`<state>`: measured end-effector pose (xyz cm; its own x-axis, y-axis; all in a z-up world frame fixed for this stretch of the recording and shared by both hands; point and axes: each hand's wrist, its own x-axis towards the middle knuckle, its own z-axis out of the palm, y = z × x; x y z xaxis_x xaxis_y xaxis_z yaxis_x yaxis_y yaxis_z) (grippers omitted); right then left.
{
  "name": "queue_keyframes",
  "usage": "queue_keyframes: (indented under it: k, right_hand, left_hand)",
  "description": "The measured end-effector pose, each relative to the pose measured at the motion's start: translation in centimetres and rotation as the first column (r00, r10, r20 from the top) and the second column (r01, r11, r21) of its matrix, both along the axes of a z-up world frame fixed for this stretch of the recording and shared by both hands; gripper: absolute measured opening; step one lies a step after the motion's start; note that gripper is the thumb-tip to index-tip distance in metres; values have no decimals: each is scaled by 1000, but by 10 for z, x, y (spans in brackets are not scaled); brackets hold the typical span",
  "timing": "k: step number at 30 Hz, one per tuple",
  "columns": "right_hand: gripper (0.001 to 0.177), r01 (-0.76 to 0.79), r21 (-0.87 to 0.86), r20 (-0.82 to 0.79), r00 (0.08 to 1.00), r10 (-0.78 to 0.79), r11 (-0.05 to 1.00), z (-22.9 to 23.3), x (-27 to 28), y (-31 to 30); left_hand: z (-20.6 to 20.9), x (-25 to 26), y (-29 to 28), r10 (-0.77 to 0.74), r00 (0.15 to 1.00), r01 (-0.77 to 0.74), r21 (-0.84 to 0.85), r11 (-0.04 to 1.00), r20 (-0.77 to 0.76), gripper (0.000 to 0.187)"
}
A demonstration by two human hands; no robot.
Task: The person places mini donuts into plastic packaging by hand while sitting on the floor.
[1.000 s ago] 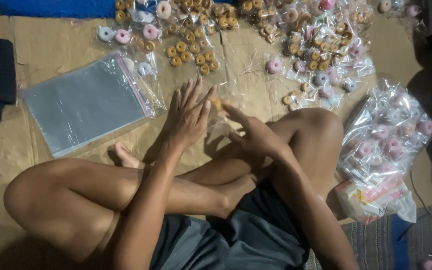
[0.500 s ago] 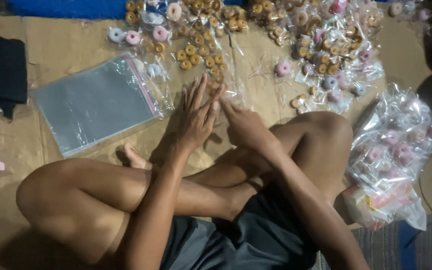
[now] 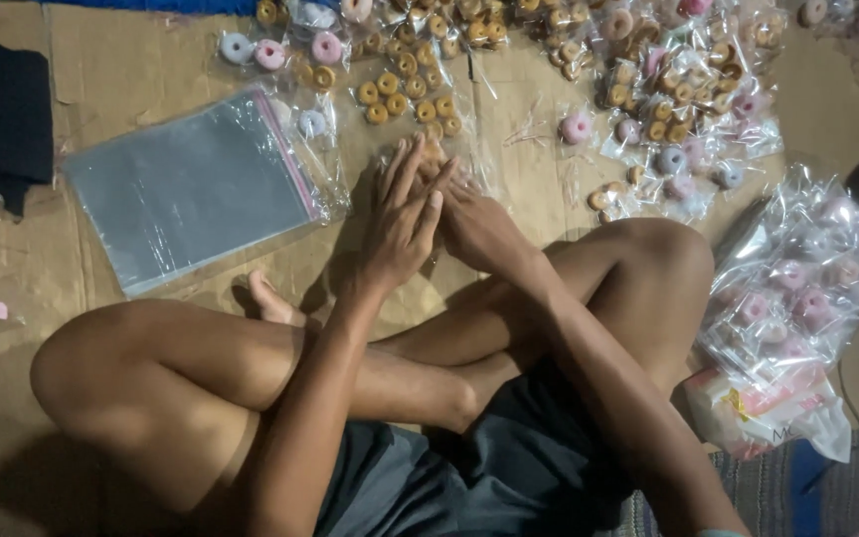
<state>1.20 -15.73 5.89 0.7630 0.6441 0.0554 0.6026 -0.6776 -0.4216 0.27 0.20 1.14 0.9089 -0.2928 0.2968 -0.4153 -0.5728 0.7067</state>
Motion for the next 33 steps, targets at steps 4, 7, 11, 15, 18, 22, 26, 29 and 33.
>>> queue_keyframes:
  k: [4,7,11,15,18,22,26,29,33]
  right_hand:
    - [74,79,-152,-252,961,-116,985,-10,3,-8]
    - [62,16,-226,-159,986,-53,974,-40,5,-14]
    - [61,163,-225,76,986,-149,961,-74,4,-13]
    - [61,313,-122,283,920,-269,942,-60,-10,1]
    - [54,313,-181,380,897,-227,932,-46,-7,11]
    - [71,188,-234,422,903,-74,954,-59,1,8]
    - [79,218,-279,337,934,-117,935,-61,2,5]
    - [79,222,-313,333,936,-112,923,-54,-1,9]
    - [76,236,-385,298,947,-122,892,-46,-4,14]
  left_hand:
    - [0,-2,-3,2,999,0,-51,999,44,44]
    - [0,-3,-5,0,997,4,-50,999,73,44]
    - [8,4,2,69,998,-68,-76,995,6,46]
    - [-3,12,18,336,924,-336,31,941,-182,56]
    - [-47,19,18,448,892,-429,192,882,-61,53]
    - [-43,13,7,409,878,-374,177,910,-247,57]
    - [-43,12,8,397,892,-339,261,904,-214,59]
    - [-36,10,7,332,932,-279,299,912,-143,56]
    - [-26,9,3,231,961,-172,326,930,-150,55]
